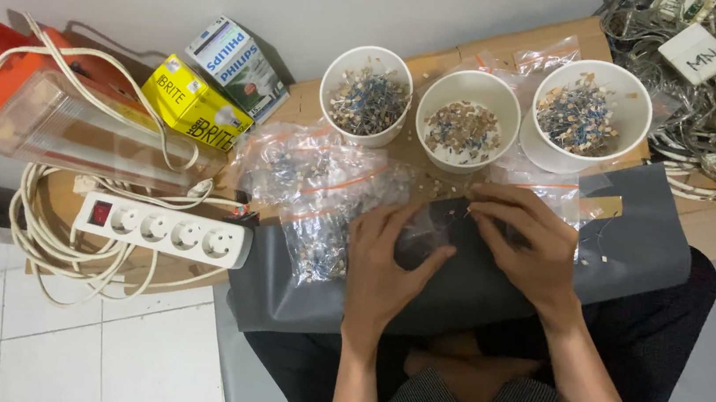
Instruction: Packing small electronic components into plastic zip-lock bags
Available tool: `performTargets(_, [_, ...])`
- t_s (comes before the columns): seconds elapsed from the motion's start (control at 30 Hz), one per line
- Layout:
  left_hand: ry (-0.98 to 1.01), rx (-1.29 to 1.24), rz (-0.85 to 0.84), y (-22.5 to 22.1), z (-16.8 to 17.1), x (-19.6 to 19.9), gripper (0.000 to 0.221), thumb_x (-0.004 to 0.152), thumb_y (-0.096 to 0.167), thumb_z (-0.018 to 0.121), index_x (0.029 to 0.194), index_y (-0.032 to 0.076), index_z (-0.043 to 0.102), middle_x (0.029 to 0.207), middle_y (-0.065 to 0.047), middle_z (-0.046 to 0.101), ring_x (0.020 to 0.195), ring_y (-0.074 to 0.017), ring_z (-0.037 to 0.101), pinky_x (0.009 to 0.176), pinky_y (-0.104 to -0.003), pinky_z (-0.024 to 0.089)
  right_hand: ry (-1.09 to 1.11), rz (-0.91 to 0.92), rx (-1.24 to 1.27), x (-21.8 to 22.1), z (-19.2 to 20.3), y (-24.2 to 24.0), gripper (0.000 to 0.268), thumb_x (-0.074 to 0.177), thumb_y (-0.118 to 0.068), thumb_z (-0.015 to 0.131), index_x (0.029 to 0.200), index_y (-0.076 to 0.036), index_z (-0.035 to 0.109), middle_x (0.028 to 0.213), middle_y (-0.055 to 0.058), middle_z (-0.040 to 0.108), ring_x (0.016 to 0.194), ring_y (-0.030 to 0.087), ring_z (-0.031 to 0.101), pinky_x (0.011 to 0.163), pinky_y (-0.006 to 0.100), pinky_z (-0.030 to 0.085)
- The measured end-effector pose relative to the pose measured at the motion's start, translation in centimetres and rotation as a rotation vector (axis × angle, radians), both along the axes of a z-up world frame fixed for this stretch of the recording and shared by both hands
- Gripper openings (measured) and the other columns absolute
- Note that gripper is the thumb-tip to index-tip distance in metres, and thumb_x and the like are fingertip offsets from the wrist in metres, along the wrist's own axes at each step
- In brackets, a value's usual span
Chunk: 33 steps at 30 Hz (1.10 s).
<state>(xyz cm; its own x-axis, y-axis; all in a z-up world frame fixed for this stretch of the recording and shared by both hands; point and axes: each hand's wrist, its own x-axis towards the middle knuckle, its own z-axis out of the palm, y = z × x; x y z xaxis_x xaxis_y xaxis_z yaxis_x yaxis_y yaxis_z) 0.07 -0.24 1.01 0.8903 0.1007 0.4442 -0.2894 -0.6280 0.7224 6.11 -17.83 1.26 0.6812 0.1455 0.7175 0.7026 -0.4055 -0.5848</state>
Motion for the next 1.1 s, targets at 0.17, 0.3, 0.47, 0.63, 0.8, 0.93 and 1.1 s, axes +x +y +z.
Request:
performTargets(0.17, [-0.078,-0.077,0.039,0.2,-1.1,-0.2,0.064,0.073,0.031,0.095,0.126,0.008,0.069,0.114,-0.009,0.069,0.114,-0.0270,0.065,0.105,-0.042,0.042,-0.014,0.055,0.034,-0.2,-0.1,-0.1,0.012,0.087,0.005,0.080,0.093,-0.006,0.080,0.099,0.009,0.081,0.088,0.025,0.078,0.083,0.034,0.060])
performTargets(0.3, [-0.097,-0.099,-0.003,0.3,-1.3,-0.2,0.066,0.071,0.028,0.096,0.128,0.007,0.068,0.111,-0.011,0.067,0.113,-0.0311,0.064,0.106,-0.045,0.042,-0.033,0.065,0.045,-0.1,-0.9,-0.3,0.011,0.084,0.004,0.083,0.090,-0.005,0.080,0.095,0.010,0.081,0.084,0.026,0.078,0.077,0.034,0.059])
performTargets(0.47, [-0.100,-0.038,0.008,0.2,-1.4,-0.1,0.066,0.070,0.032,0.097,0.126,0.007,0.070,0.111,-0.009,0.067,0.113,-0.0253,0.064,0.109,-0.042,0.038,-0.061,0.063,0.038,-0.5,0.1,0.1,0.011,0.082,0.004,0.084,0.088,-0.005,0.081,0.090,0.010,0.080,0.077,0.023,0.077,0.077,0.030,0.060])
performTargets(0.63, [-0.082,-0.021,-0.003,0.3,-1.6,0.0,0.065,0.071,0.031,0.097,0.125,0.008,0.070,0.111,-0.008,0.067,0.112,-0.0239,0.065,0.110,-0.042,0.036,-0.016,0.144,0.098,-0.4,-0.8,-0.1,0.012,0.082,0.008,0.082,0.090,-0.001,0.080,0.089,0.013,0.080,0.076,0.023,0.077,0.078,0.034,0.062])
performTargets(0.8, [-0.077,-0.033,-0.010,0.1,-1.7,0.0,0.064,0.071,0.031,0.096,0.126,0.009,0.070,0.113,-0.007,0.067,0.113,-0.0237,0.065,0.110,-0.043,0.035,0.060,0.102,0.084,-0.4,-1.9,-0.1,0.042,0.079,0.008,0.083,0.119,0.005,0.073,0.091,0.013,0.080,0.084,0.026,0.078,0.078,0.037,0.061])
performTargets(0.93, [-0.071,-0.036,-0.016,0.1,-1.4,0.0,0.063,0.073,0.030,0.096,0.126,0.009,0.069,0.112,-0.007,0.066,0.113,-0.0238,0.065,0.110,-0.044,0.036,0.006,0.038,0.031,-0.5,-1.7,0.0,0.042,0.080,0.002,0.086,0.120,0.004,0.074,0.091,0.008,0.081,0.086,0.021,0.078,0.085,0.030,0.060])
performTargets(1.1, [-0.046,-0.033,-0.047,0.1,-1.5,-0.1,0.063,0.072,0.027,0.096,0.125,0.008,0.070,0.112,-0.010,0.066,0.113,-0.0268,0.064,0.110,-0.046,0.034,0.066,0.125,0.098,-0.9,-1.2,-0.1,0.037,0.079,0.006,0.083,0.115,0.002,0.075,0.091,0.012,0.080,0.085,0.024,0.079,0.080,0.034,0.060])
